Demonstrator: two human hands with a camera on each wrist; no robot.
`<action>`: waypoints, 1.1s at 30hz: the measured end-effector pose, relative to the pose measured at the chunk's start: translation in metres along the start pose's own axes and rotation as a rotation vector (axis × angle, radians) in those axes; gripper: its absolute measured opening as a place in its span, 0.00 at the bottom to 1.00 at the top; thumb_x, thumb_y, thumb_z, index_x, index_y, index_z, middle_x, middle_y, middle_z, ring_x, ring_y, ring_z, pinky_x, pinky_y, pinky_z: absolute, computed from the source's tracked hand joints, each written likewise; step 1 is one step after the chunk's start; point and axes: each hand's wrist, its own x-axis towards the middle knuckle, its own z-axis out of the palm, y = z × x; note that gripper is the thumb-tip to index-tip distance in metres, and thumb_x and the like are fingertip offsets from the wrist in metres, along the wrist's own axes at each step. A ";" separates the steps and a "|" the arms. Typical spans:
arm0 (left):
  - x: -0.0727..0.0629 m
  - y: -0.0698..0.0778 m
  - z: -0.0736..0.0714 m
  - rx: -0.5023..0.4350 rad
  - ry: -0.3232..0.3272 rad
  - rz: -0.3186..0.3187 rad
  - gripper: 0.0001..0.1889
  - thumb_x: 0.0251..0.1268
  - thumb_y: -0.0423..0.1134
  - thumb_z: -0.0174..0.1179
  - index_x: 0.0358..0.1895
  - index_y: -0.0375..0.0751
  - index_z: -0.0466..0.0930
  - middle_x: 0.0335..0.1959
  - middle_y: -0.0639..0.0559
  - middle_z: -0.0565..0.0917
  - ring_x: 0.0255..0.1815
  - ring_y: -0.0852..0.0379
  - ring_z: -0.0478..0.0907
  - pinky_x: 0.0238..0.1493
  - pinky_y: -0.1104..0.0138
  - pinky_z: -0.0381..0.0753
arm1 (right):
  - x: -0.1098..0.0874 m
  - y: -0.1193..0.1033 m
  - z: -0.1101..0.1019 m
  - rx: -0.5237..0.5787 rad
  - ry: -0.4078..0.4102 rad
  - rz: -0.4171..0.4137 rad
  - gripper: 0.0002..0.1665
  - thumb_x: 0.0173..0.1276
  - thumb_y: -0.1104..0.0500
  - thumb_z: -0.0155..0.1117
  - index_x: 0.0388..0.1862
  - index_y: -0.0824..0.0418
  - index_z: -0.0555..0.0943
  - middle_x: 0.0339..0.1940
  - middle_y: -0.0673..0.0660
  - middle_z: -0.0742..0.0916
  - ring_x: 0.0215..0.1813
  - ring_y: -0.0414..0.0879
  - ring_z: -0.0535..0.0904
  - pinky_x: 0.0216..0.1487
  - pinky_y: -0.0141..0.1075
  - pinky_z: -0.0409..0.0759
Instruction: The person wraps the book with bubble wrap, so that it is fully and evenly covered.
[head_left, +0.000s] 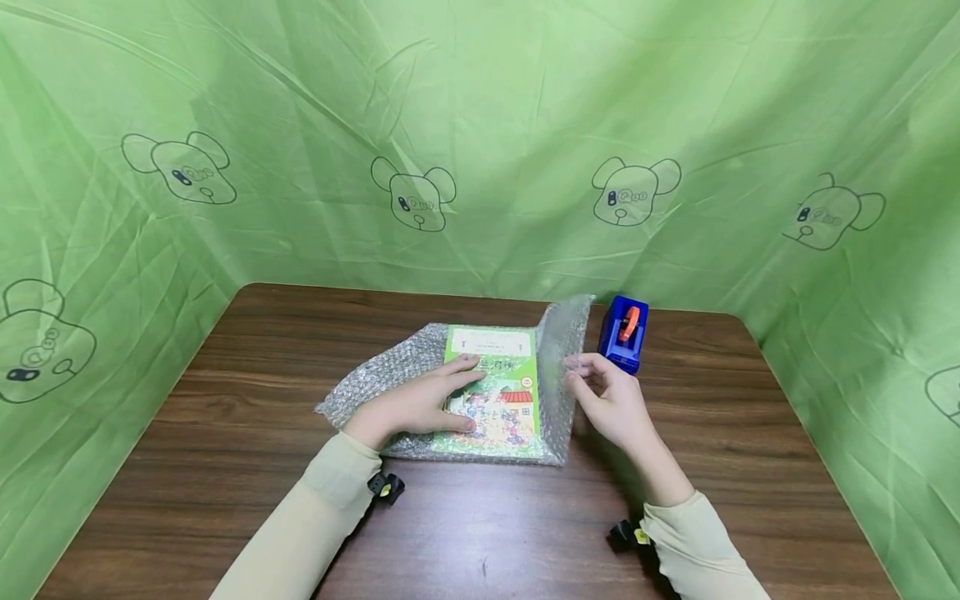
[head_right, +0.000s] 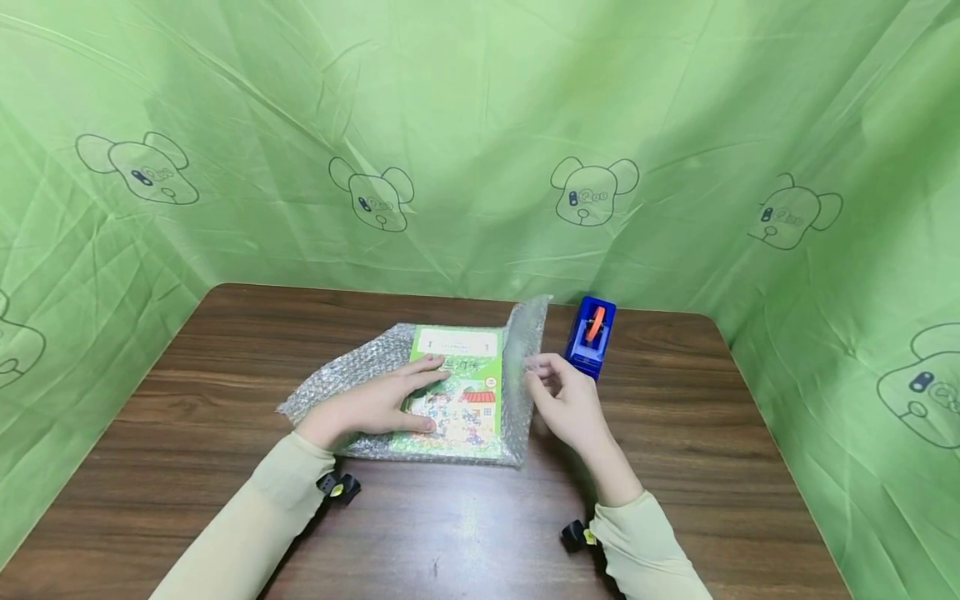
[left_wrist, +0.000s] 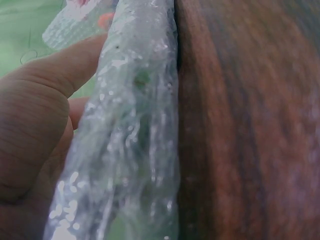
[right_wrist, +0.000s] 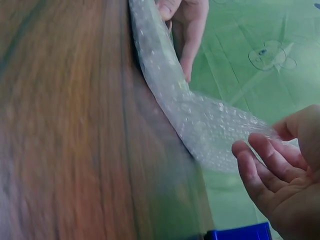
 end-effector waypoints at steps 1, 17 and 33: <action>0.000 0.000 0.001 -0.001 0.003 0.001 0.49 0.73 0.56 0.73 0.89 0.46 0.59 0.92 0.51 0.48 0.91 0.45 0.45 0.87 0.45 0.53 | 0.000 -0.001 0.002 0.004 0.000 -0.009 0.10 0.78 0.64 0.71 0.55 0.63 0.88 0.43 0.57 0.92 0.44 0.43 0.89 0.46 0.28 0.87; -0.001 -0.001 0.001 0.000 -0.001 0.000 0.49 0.73 0.58 0.72 0.89 0.47 0.58 0.92 0.50 0.48 0.91 0.45 0.45 0.87 0.44 0.53 | 0.020 -0.028 0.036 -0.102 -0.073 -0.052 0.10 0.80 0.60 0.71 0.55 0.60 0.90 0.49 0.55 0.93 0.39 0.44 0.84 0.41 0.37 0.84; -0.001 0.000 -0.001 -0.009 0.000 0.000 0.49 0.72 0.57 0.73 0.89 0.47 0.59 0.92 0.51 0.49 0.91 0.46 0.45 0.86 0.43 0.54 | 0.028 -0.042 0.062 -0.149 -0.169 -0.041 0.06 0.80 0.60 0.70 0.49 0.60 0.90 0.49 0.55 0.90 0.47 0.49 0.90 0.48 0.44 0.91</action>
